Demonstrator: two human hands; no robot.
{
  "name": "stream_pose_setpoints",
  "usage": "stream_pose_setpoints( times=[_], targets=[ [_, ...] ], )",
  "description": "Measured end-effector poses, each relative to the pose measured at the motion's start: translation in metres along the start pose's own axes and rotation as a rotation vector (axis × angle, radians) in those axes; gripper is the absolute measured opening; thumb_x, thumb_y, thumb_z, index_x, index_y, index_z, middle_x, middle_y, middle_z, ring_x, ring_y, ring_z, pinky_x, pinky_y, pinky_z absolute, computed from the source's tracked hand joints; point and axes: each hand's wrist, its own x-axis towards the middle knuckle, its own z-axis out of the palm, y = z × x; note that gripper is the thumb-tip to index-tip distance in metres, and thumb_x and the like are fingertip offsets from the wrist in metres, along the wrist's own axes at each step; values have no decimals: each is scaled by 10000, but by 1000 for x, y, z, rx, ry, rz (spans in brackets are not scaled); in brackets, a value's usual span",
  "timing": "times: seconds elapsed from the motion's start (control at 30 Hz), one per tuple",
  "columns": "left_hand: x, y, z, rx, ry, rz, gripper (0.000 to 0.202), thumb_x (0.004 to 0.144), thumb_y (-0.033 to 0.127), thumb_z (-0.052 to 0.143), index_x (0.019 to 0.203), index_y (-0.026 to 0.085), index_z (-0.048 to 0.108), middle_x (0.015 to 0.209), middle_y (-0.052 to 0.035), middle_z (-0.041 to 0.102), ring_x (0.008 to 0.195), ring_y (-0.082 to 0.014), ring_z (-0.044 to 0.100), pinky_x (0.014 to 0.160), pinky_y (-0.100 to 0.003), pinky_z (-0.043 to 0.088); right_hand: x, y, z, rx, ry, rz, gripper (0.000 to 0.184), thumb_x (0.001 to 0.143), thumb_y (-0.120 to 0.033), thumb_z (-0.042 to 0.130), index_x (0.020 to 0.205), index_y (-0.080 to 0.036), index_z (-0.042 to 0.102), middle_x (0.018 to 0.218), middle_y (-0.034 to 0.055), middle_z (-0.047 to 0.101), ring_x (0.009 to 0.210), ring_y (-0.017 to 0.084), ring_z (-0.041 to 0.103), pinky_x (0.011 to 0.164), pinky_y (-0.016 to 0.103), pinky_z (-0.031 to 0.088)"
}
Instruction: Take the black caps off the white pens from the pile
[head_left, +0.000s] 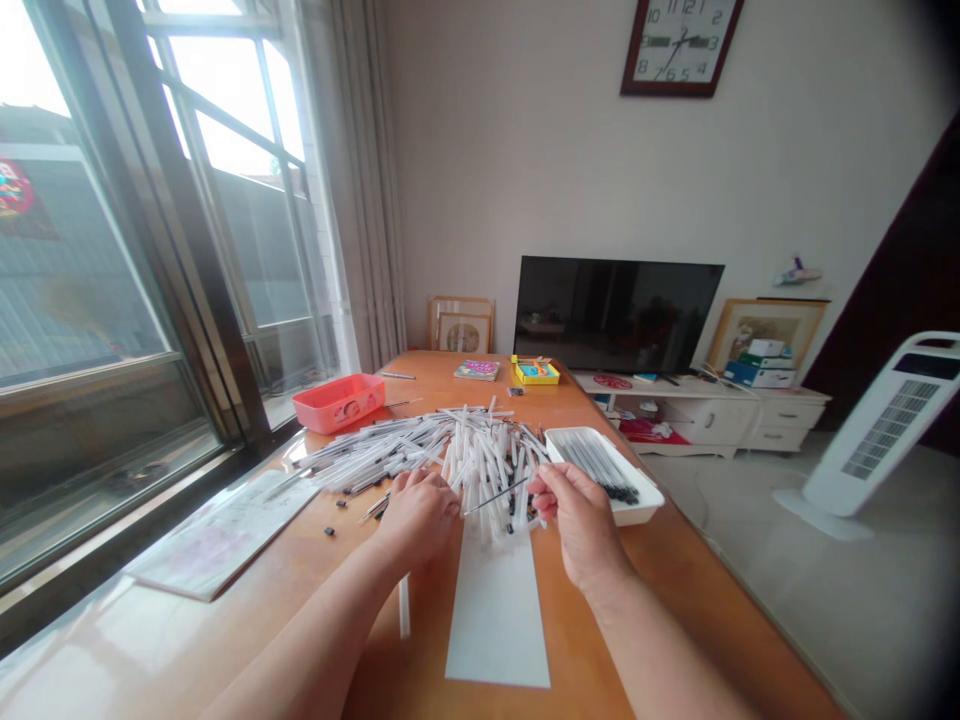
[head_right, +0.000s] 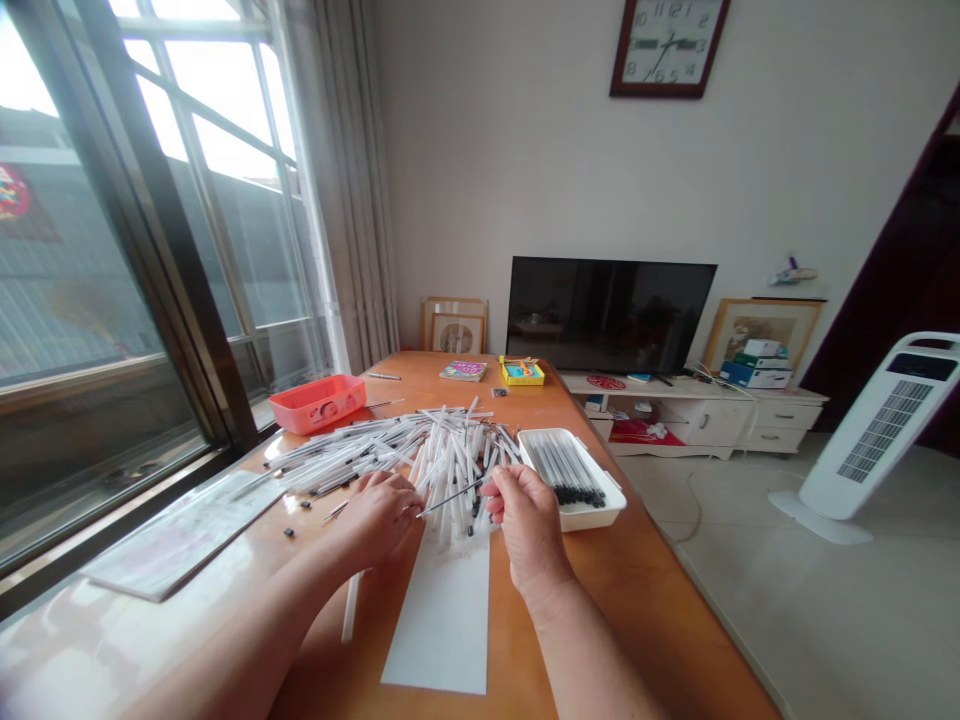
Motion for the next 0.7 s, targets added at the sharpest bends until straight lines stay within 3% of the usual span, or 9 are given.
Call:
stream_pose_setpoints(
  times=[0.13,0.43,0.57,0.7],
  targets=[
    [0,-3,2,113,17,-2,229,802,184,519,791,241,741,902,-102,655,981,-288,506,881,-429,302,0,-1,0,-8,0,-3,258,812,-433,678,777,-178,656,703,27,686,578,106,530,531,225,394],
    [4,-15,14,89,102,-80,186,758,127,513,805,229,660,869,-68,657,901,-259,535,816,-379,321,2,1,0,-14,11,-20,269,806,-447,680,786,-180,665,705,33,689,578,116,541,520,233,400],
    [7,-19,9,-167,220,-135,280,746,116,507,967,230,636,840,-27,636,781,-192,548,721,-304,346,2,0,-1,-1,22,-27,266,796,-443,687,779,-178,663,699,36,690,570,120,547,507,237,401],
    [6,-16,-3,-643,301,-281,251,801,258,559,1026,211,658,628,40,501,562,-132,442,577,-256,315,2,-2,-2,5,34,-27,265,784,-441,696,777,-178,661,695,32,692,561,116,549,507,234,406]
  ],
)
